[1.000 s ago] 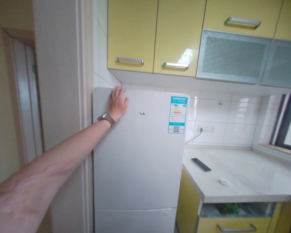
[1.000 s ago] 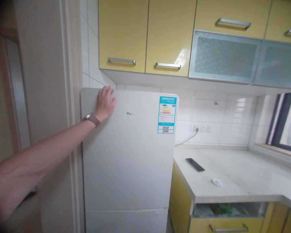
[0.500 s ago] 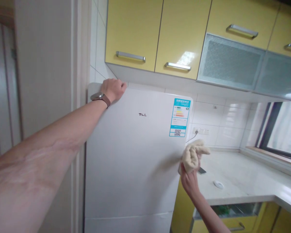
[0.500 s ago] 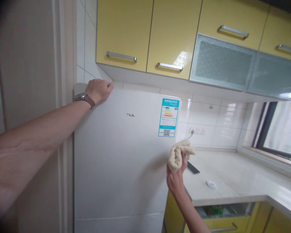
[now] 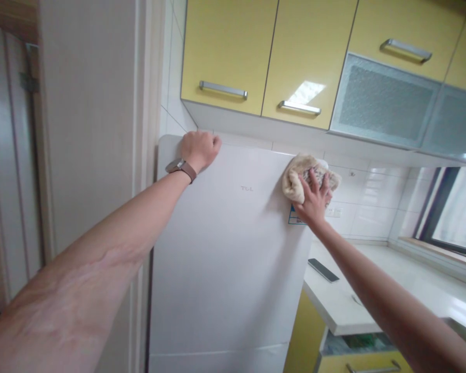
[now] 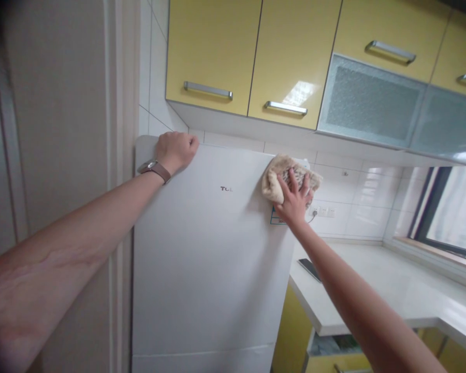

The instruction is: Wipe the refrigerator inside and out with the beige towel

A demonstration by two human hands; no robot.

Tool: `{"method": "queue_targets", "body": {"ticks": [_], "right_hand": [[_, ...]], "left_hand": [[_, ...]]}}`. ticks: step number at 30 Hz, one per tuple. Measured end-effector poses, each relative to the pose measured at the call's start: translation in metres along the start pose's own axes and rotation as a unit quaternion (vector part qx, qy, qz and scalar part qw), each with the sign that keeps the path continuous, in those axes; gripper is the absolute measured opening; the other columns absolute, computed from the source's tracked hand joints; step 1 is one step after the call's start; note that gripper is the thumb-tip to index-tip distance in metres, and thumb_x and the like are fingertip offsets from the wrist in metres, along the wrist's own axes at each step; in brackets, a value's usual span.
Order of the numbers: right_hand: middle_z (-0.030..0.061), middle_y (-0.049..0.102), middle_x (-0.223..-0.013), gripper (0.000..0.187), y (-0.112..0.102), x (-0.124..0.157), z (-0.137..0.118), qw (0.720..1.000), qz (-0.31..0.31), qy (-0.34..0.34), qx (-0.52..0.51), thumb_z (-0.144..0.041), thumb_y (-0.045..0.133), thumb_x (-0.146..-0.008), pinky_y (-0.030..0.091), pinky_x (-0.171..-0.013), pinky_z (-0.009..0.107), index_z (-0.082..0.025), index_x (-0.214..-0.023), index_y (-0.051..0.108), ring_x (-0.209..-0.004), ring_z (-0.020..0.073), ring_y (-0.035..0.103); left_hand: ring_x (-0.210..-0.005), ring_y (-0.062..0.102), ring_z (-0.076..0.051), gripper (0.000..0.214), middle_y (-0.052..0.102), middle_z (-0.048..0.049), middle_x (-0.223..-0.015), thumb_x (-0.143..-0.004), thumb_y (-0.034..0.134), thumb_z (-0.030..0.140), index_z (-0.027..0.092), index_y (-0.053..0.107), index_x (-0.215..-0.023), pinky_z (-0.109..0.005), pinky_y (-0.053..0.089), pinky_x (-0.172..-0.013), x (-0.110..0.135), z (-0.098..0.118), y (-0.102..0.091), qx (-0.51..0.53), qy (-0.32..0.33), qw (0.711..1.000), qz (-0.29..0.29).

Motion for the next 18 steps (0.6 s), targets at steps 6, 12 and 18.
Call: {"method": "queue_targets", "body": {"ticks": [6, 12, 18], "right_hand": [[0.0274, 0.070, -0.122, 0.064, -0.027, -0.124, 0.018, 0.997, -0.015, 0.076, -0.032, -0.052, 0.041, -0.105, 0.037, -0.094, 0.049, 0.001, -0.129, 0.068, -0.115, 0.0339, 0.059], [0.0354, 0.068, -0.116, 0.103, -0.018, -0.141, 0.028, 0.998, -0.016, 0.065, -0.020, -0.073, 0.018, -0.099, 0.031, -0.084, 0.042, 0.017, -0.109, 0.067, -0.108, 0.0319, 0.064], [0.0404, 0.060, -0.131, 0.107, 0.005, -0.147, 0.049, 0.997, -0.027, 0.039, 0.056, -0.061, -0.002, -0.099, 0.031, -0.085, 0.046, 0.020, -0.101, 0.068, -0.118, 0.0331, 0.061]], "left_hand": [[-0.117, 0.063, -0.036, 0.059, 0.075, -0.0176, -0.109, -0.107, 0.031, 0.046, 0.011, 0.078, -0.114, -0.045, 0.041, -0.102, 0.001, -0.004, -0.001, -0.007, 0.014, 0.999, 0.039], [-0.112, 0.061, -0.029, 0.065, 0.073, -0.0182, -0.118, -0.109, 0.030, 0.049, 0.006, 0.076, -0.123, -0.045, 0.040, -0.103, 0.003, -0.006, -0.001, 0.010, 0.023, 0.998, 0.049], [-0.125, 0.058, -0.038, 0.068, 0.071, -0.0220, -0.123, -0.110, 0.031, 0.049, -0.001, 0.073, -0.130, -0.056, 0.036, -0.109, 0.004, -0.007, -0.001, 0.029, 0.030, 0.997, 0.062]]}}
Point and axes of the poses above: each hand's wrist, its own x-axis away from the middle knuckle, its own y-axis out of the palm, z = x × y, the point moved 6 cm from there along -x, towards the middle knuckle
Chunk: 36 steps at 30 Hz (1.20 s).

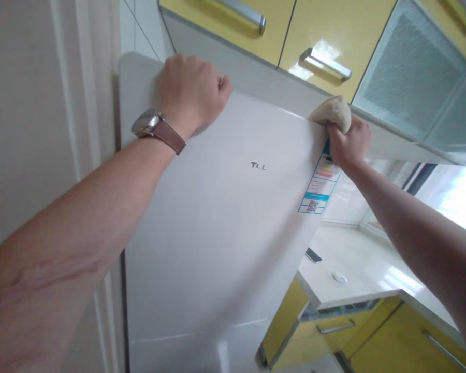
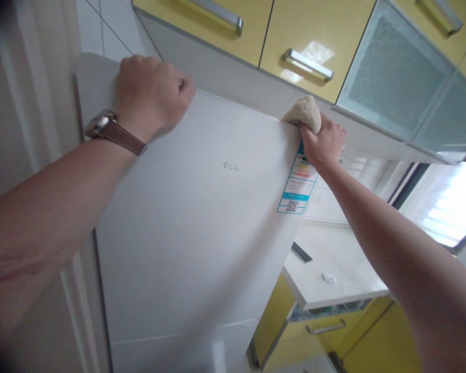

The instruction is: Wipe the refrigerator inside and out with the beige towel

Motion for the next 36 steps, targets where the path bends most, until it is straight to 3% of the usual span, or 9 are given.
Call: {"method": "queue_targets", "body": {"ticks": [6, 14, 20, 22, 24, 26, 27, 33, 36], "right_hand": [[0.0483, 0.050, -0.133, 0.098, 0.030, -0.015, 0.009, 0.994, 0.008, -0.042, 0.104, -0.037, -0.025, -0.081, 0.030, -0.083, 0.055, 0.010, -0.051, 0.056, -0.125, 0.0380, 0.057], [0.0463, 0.052, -0.126, 0.076, 0.003, 0.009, -0.017, 0.996, 0.039, -0.043, 0.073, -0.029, -0.024, -0.073, 0.032, -0.079, 0.057, -0.001, -0.042, 0.039, -0.126, 0.0330, 0.054], [0.0488, 0.043, -0.131, 0.078, -0.006, 0.018, -0.026, 0.997, 0.018, -0.049, 0.050, -0.016, -0.031, -0.059, 0.032, -0.078, 0.060, 0.007, -0.050, 0.043, -0.134, 0.0374, 0.045], [0.0453, 0.044, -0.140, 0.085, -0.013, 0.022, -0.031, 0.999, 0.020, -0.036, 0.020, -0.017, -0.027, -0.072, 0.034, -0.085, 0.058, 0.007, -0.065, 0.054, -0.139, 0.0399, 0.043], [0.0297, 0.057, -0.144, 0.065, -0.024, 0.028, -0.035, 0.999, 0.041, -0.005, -0.026, -0.031, 0.005, -0.101, 0.037, -0.098, 0.059, -0.004, -0.091, 0.064, -0.137, 0.0371, 0.049], [0.0146, 0.069, -0.134, 0.027, -0.034, 0.033, -0.038, 0.995, 0.066, 0.030, -0.075, -0.038, 0.045, -0.100, 0.038, -0.104, 0.061, -0.020, -0.108, 0.064, -0.127, 0.0351, 0.056], [0.0116, 0.071, -0.130, 0.025, -0.037, 0.035, -0.039, 0.992, 0.074, 0.042, -0.094, -0.039, 0.053, -0.097, 0.038, -0.105, 0.061, -0.023, -0.114, 0.062, -0.124, 0.0350, 0.058], [0.0091, 0.068, -0.130, 0.029, -0.039, 0.037, -0.040, 0.988, 0.069, 0.053, -0.127, -0.042, 0.048, -0.094, 0.033, -0.108, 0.058, -0.027, -0.116, 0.059, -0.127, 0.0341, 0.054], [0.0094, 0.065, -0.136, 0.029, -0.036, 0.037, -0.039, 0.991, 0.048, 0.054, -0.109, -0.045, 0.044, -0.095, 0.031, -0.109, 0.058, -0.031, -0.118, 0.054, -0.130, 0.0340, 0.050]], "left_hand": [[-0.123, 0.059, -0.035, 0.063, 0.071, -0.0213, -0.126, -0.111, 0.031, 0.043, -0.002, 0.071, -0.131, -0.055, 0.039, -0.106, 0.005, 0.008, -0.007, -0.024, -0.011, 1.000, 0.004], [-0.108, 0.050, -0.024, 0.063, 0.069, -0.0126, -0.135, -0.112, 0.021, 0.042, 0.004, 0.066, -0.135, -0.041, 0.033, -0.103, 0.008, 0.012, -0.005, -0.068, -0.033, 0.997, -0.025], [-0.107, 0.048, -0.022, 0.073, 0.067, -0.0140, -0.137, -0.111, 0.016, 0.051, 0.002, 0.065, -0.133, -0.040, 0.028, -0.107, 0.009, 0.014, -0.002, -0.060, -0.049, 0.996, -0.035], [-0.111, 0.052, -0.026, 0.073, 0.069, -0.0163, -0.135, -0.109, 0.017, 0.050, 0.003, 0.067, -0.133, -0.043, 0.030, -0.107, 0.009, 0.014, -0.002, -0.064, -0.054, 0.996, -0.024], [-0.115, 0.056, -0.030, 0.069, 0.071, -0.0143, -0.133, -0.107, 0.019, 0.049, 0.012, 0.071, -0.133, -0.045, 0.034, -0.106, 0.008, 0.012, -0.003, -0.073, -0.066, 0.995, -0.001], [-0.117, 0.059, -0.031, 0.065, 0.073, -0.0107, -0.133, -0.105, 0.021, 0.050, 0.023, 0.074, -0.131, -0.047, 0.037, -0.107, 0.007, 0.010, -0.002, -0.077, -0.074, 0.994, 0.018], [-0.119, 0.060, -0.032, 0.064, 0.073, -0.0102, -0.133, -0.104, 0.022, 0.049, 0.025, 0.075, -0.131, -0.048, 0.037, -0.108, 0.007, 0.009, -0.002, -0.077, -0.074, 0.994, 0.023], [-0.125, 0.063, -0.039, 0.065, 0.073, -0.0213, -0.129, -0.103, 0.026, 0.038, 0.007, 0.076, -0.129, -0.060, 0.039, -0.109, 0.004, 0.010, 0.000, -0.085, -0.058, 0.994, 0.047], [-0.127, 0.063, -0.039, 0.063, 0.074, -0.0203, -0.129, -0.103, 0.027, 0.038, 0.008, 0.075, -0.130, -0.060, 0.041, -0.108, 0.004, 0.011, -0.001, -0.086, -0.056, 0.994, 0.048]]}}
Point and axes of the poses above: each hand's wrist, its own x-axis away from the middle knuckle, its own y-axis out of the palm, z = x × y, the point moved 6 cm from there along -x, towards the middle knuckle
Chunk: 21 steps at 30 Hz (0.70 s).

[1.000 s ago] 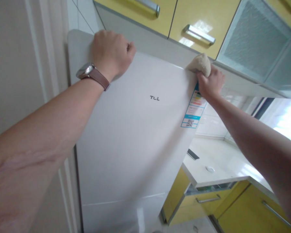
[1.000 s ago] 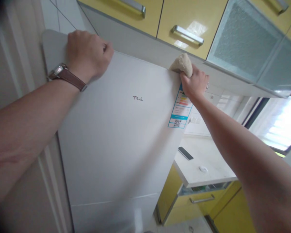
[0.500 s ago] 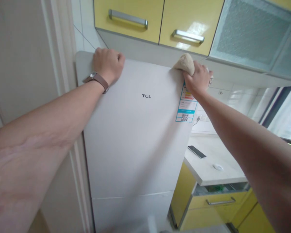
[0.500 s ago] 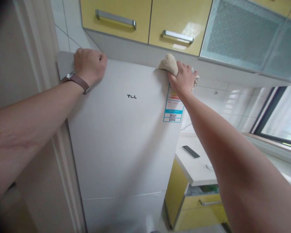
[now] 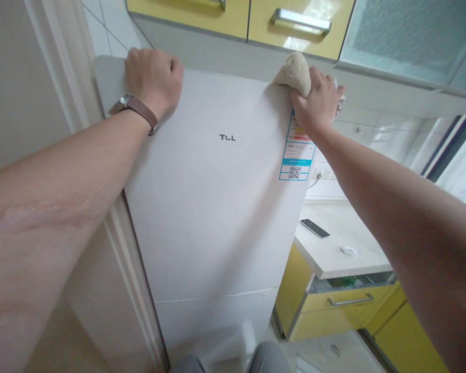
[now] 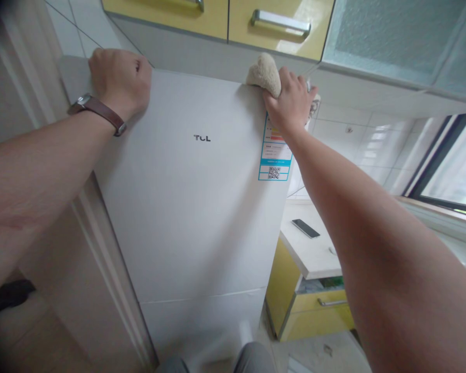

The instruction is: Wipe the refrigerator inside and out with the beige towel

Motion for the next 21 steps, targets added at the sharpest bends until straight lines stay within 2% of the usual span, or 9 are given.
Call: {"method": "queue_targets", "body": {"ticks": [8, 12, 16, 19, 21], "right_hand": [[0.0105, 0.067, -0.133, 0.027, -0.0007, -0.0006, 0.0000, 1.000, 0.008, 0.006, 0.002, -0.045, 0.044, -0.093, 0.032, -0.109, 0.057, -0.031, -0.114, 0.054, -0.128, 0.0333, 0.052], [0.0111, 0.068, -0.129, 0.031, -0.0023, -0.0008, -0.0005, 0.999, 0.028, 0.009, -0.016, -0.045, 0.048, -0.091, 0.034, -0.108, 0.058, -0.026, -0.113, 0.057, -0.126, 0.0350, 0.054], [0.0098, 0.068, -0.130, 0.029, -0.0022, -0.0002, -0.0013, 1.000, 0.021, 0.005, -0.019, -0.043, 0.048, -0.091, 0.032, -0.111, 0.060, -0.028, -0.114, 0.057, -0.128, 0.0341, 0.054], [0.0096, 0.067, -0.132, 0.031, -0.0022, -0.0002, -0.0010, 1.000, 0.020, 0.005, -0.013, -0.043, 0.048, -0.091, 0.032, -0.111, 0.059, -0.029, -0.117, 0.056, -0.130, 0.0343, 0.053], [0.0099, 0.066, -0.133, 0.031, -0.0013, -0.0007, -0.0002, 1.000, 0.018, 0.008, -0.008, -0.044, 0.047, -0.091, 0.031, -0.110, 0.058, -0.029, -0.118, 0.055, -0.131, 0.0343, 0.052]], "left_hand": [[-0.120, 0.066, -0.039, 0.059, 0.075, -0.0199, -0.125, -0.102, 0.029, 0.034, 0.009, 0.079, -0.123, -0.057, 0.045, -0.102, -0.0013, 0.0005, 0.0001, -0.014, 0.011, 1.000, 0.016], [-0.120, 0.065, -0.033, 0.061, 0.076, -0.0119, -0.128, -0.104, 0.025, 0.043, 0.023, 0.078, -0.126, -0.051, 0.044, -0.103, -0.0029, -0.0034, 0.0028, -0.011, -0.004, 1.000, 0.009], [-0.129, 0.059, -0.038, 0.069, 0.071, -0.0165, -0.136, -0.102, 0.024, 0.052, 0.017, 0.075, -0.132, -0.057, 0.034, -0.112, -0.0027, -0.0065, 0.0044, 0.029, -0.025, 0.999, -0.012], [-0.133, 0.057, -0.038, 0.070, 0.070, -0.0144, -0.139, -0.100, 0.024, 0.055, 0.021, 0.074, -0.134, -0.058, 0.029, -0.116, -0.0025, -0.0069, 0.0040, 0.048, -0.032, 0.998, -0.021], [-0.131, 0.058, -0.038, 0.069, 0.071, -0.0138, -0.137, -0.101, 0.023, 0.053, 0.022, 0.075, -0.133, -0.058, 0.031, -0.114, -0.0027, -0.0054, 0.0034, 0.036, -0.023, 0.999, -0.021]]}}
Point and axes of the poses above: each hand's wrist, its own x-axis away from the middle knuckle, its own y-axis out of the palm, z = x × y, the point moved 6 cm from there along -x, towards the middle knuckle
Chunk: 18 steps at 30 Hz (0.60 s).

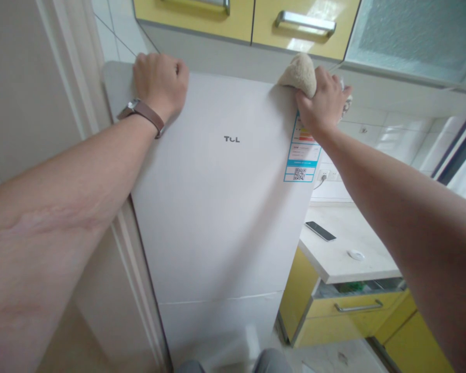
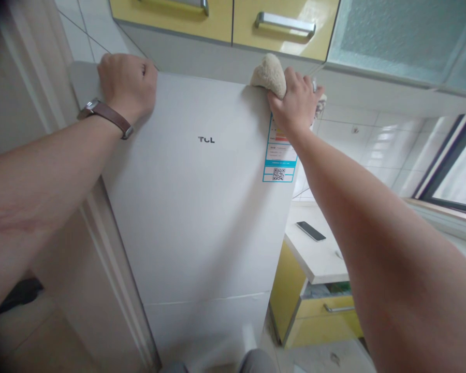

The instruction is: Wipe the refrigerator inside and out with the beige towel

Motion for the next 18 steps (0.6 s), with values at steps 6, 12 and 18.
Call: {"method": "queue_targets", "body": {"ticks": [6, 12, 18], "right_hand": [[0.0123, 0.063, -0.137, 0.031, 0.0035, -0.0004, 0.0005, 1.000, -0.019, -0.005, 0.023, -0.045, 0.041, -0.094, 0.030, -0.107, 0.057, -0.031, -0.121, 0.050, -0.131, 0.0340, 0.049], [0.0110, 0.063, -0.138, 0.032, 0.0010, 0.0014, -0.0005, 0.999, -0.024, -0.003, 0.030, -0.048, 0.041, -0.094, 0.031, -0.109, 0.056, -0.032, -0.121, 0.049, -0.131, 0.0324, 0.049], [0.0102, 0.064, -0.137, 0.028, -0.0017, 0.0031, -0.0016, 1.000, -0.022, 0.003, 0.015, -0.050, 0.041, -0.093, 0.031, -0.110, 0.057, -0.035, -0.115, 0.050, -0.132, 0.0323, 0.049]], "left_hand": [[-0.124, 0.064, -0.037, 0.067, 0.074, -0.0180, -0.129, -0.102, 0.023, 0.041, 0.012, 0.077, -0.127, -0.055, 0.040, -0.105, 0.0005, 0.0043, -0.0026, -0.055, 0.019, 0.998, 0.021], [-0.128, 0.058, -0.037, 0.070, 0.069, -0.0135, -0.140, -0.099, 0.019, 0.048, 0.021, 0.073, -0.134, -0.055, 0.033, -0.111, 0.0012, 0.0010, -0.0013, -0.028, 0.008, 1.000, -0.003], [-0.123, 0.059, -0.036, 0.063, 0.073, -0.0053, -0.135, -0.098, 0.021, 0.053, 0.036, 0.077, -0.122, -0.057, 0.033, -0.108, 0.0001, -0.0020, -0.0005, -0.010, 0.015, 1.000, 0.009]]}}
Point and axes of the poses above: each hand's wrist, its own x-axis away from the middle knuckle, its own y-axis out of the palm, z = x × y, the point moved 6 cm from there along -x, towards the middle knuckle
